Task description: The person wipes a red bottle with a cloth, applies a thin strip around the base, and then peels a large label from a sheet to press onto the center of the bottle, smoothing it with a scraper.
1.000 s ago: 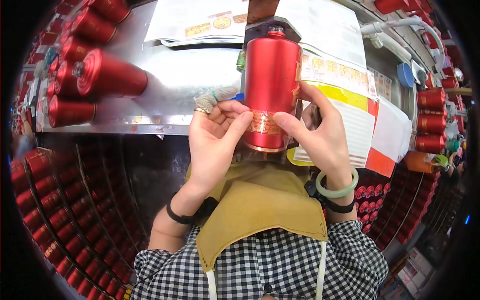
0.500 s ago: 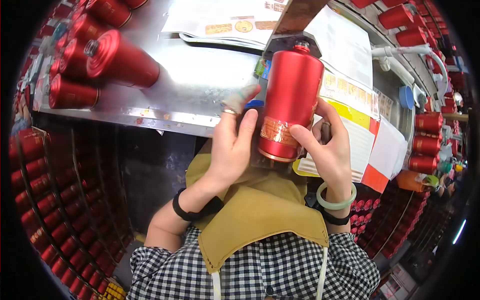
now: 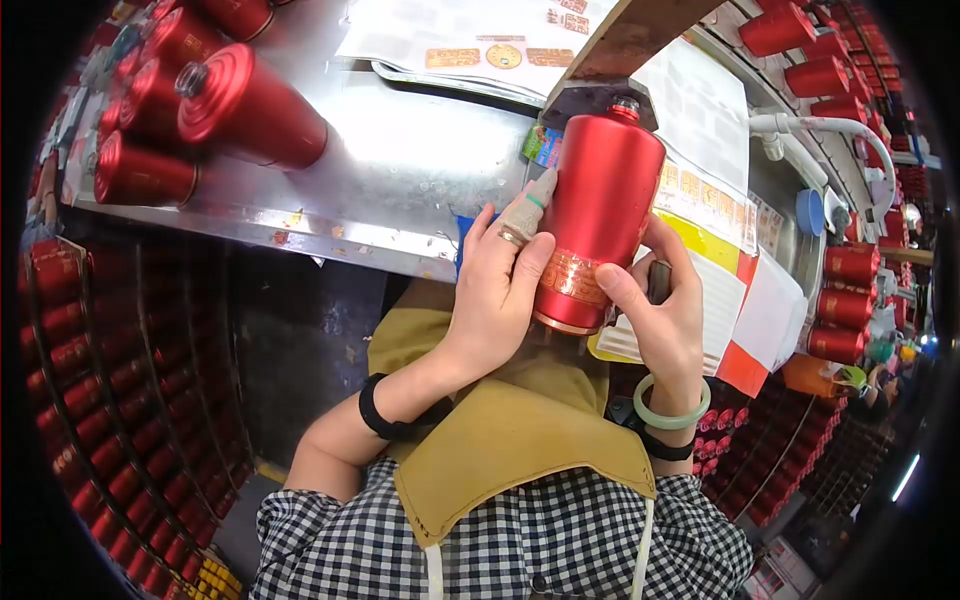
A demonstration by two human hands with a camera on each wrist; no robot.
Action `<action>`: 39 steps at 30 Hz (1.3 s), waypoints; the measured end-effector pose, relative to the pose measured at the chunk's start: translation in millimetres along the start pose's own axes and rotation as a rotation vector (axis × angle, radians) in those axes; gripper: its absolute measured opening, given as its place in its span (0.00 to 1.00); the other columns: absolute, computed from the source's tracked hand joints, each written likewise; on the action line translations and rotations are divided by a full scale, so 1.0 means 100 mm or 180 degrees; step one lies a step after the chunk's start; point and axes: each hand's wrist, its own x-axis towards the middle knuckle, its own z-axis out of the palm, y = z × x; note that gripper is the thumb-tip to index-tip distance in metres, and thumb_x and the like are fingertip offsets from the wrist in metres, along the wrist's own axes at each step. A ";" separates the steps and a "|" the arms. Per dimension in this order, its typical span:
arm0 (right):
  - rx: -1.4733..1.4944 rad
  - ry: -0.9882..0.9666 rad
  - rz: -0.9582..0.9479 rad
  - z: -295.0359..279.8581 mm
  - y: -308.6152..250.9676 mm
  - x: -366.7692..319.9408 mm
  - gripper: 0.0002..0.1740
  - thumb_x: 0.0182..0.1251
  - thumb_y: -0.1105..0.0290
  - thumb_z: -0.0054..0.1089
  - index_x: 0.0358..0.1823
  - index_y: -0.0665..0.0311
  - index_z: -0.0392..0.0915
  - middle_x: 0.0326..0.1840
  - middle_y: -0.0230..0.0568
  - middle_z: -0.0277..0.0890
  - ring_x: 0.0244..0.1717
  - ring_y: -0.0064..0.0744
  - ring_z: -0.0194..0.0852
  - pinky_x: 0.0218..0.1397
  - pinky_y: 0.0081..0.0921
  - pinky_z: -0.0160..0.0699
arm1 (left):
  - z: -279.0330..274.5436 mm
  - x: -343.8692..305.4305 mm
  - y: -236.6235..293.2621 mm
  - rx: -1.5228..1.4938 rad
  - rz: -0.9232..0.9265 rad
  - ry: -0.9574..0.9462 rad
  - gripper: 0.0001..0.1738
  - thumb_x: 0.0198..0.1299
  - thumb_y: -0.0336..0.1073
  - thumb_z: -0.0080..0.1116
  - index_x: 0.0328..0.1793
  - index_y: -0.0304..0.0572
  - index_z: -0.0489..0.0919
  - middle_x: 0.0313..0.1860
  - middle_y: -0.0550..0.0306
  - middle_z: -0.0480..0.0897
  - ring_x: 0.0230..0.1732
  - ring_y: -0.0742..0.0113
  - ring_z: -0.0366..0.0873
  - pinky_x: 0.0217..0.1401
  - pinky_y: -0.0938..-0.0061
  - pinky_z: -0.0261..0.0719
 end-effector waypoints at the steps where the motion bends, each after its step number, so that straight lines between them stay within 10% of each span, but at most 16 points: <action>1: -0.0002 0.0005 -0.0003 0.01 0.00 0.00 0.36 0.62 0.71 0.79 0.70 0.72 0.72 0.27 0.18 0.62 0.27 0.09 0.55 0.29 0.12 0.60 | -0.01 0.01 0.00 0.0002 -0.0037 -0.0017 0.24 0.79 0.40 0.51 0.73 0.35 0.75 0.69 0.40 0.79 0.73 0.47 0.72 0.85 0.49 0.50; 6: 0.0130 0.0028 0.0075 0.03 -0.01 0.00 0.36 0.61 0.71 0.79 0.69 0.73 0.72 0.26 0.18 0.62 0.26 0.09 0.56 0.27 0.13 0.59 | -0.01 -0.04 -0.09 -0.0398 -0.0135 0.0200 0.25 0.78 0.45 0.51 0.71 0.35 0.78 0.73 0.38 0.76 0.75 0.39 0.70 0.81 0.49 0.60; 8: 0.0021 0.0063 0.0005 0.02 0.00 0.01 0.36 0.61 0.71 0.79 0.69 0.73 0.72 0.27 0.18 0.63 0.25 0.09 0.56 0.27 0.13 0.59 | -0.12 -0.06 0.00 0.0686 0.1586 0.0103 0.32 0.75 0.59 0.52 0.69 0.40 0.82 0.77 0.37 0.73 0.77 0.34 0.68 0.78 0.45 0.63; 11: -0.0031 0.0061 -0.0073 0.00 -0.02 -0.01 0.35 0.63 0.72 0.77 0.69 0.74 0.71 0.32 0.22 0.72 0.28 0.09 0.63 0.30 0.13 0.67 | -0.25 -0.17 -0.13 0.1932 0.1938 -0.0435 0.41 0.68 0.72 0.52 0.68 0.46 0.84 0.79 0.37 0.70 0.79 0.34 0.65 0.77 0.40 0.64; 15: 0.0287 -0.0076 -0.0135 -0.03 -0.01 -0.01 0.37 0.68 0.69 0.74 0.74 0.75 0.69 0.45 0.29 0.77 0.32 0.08 0.60 0.33 0.14 0.61 | -0.25 -0.18 -0.18 0.1861 0.1572 0.0024 0.44 0.58 0.76 0.59 0.70 0.54 0.83 0.79 0.38 0.71 0.78 0.35 0.67 0.76 0.39 0.65; 18: 0.0348 0.0055 -0.0134 -0.05 0.03 0.00 0.33 0.73 0.66 0.69 0.73 0.76 0.70 0.45 0.29 0.78 0.32 0.09 0.60 0.34 0.14 0.61 | -0.18 -0.17 -0.07 0.2176 0.2250 -0.0053 0.41 0.56 0.70 0.66 0.69 0.52 0.84 0.78 0.39 0.72 0.78 0.39 0.68 0.76 0.42 0.65; 20: 0.0498 -0.0063 -0.0054 -0.10 0.08 0.00 0.27 0.75 0.70 0.66 0.71 0.71 0.72 0.57 0.35 0.80 0.49 0.16 0.74 0.52 0.18 0.75 | -0.18 -0.12 0.03 0.2370 0.2145 -0.0097 0.39 0.55 0.65 0.70 0.68 0.51 0.84 0.77 0.40 0.73 0.76 0.42 0.70 0.76 0.44 0.65; 26: 0.0635 -0.0004 -0.0175 -0.21 0.13 -0.06 0.27 0.80 0.63 0.61 0.73 0.69 0.72 0.53 0.31 0.80 0.36 0.11 0.59 0.41 0.13 0.61 | -0.22 -0.04 -0.07 0.2037 0.1998 -0.0370 0.49 0.53 0.49 0.77 0.76 0.26 0.70 0.76 0.33 0.73 0.73 0.47 0.76 0.78 0.49 0.62; 39: 0.0566 0.0105 -0.0101 -0.18 0.32 -0.31 0.15 0.74 0.74 0.66 0.58 0.68 0.77 0.44 0.27 0.77 0.37 0.11 0.66 0.42 0.13 0.66 | -0.43 -0.01 -0.08 0.1388 0.1163 -0.1421 0.55 0.57 0.41 0.76 0.84 0.28 0.56 0.78 0.33 0.68 0.77 0.39 0.68 0.84 0.43 0.51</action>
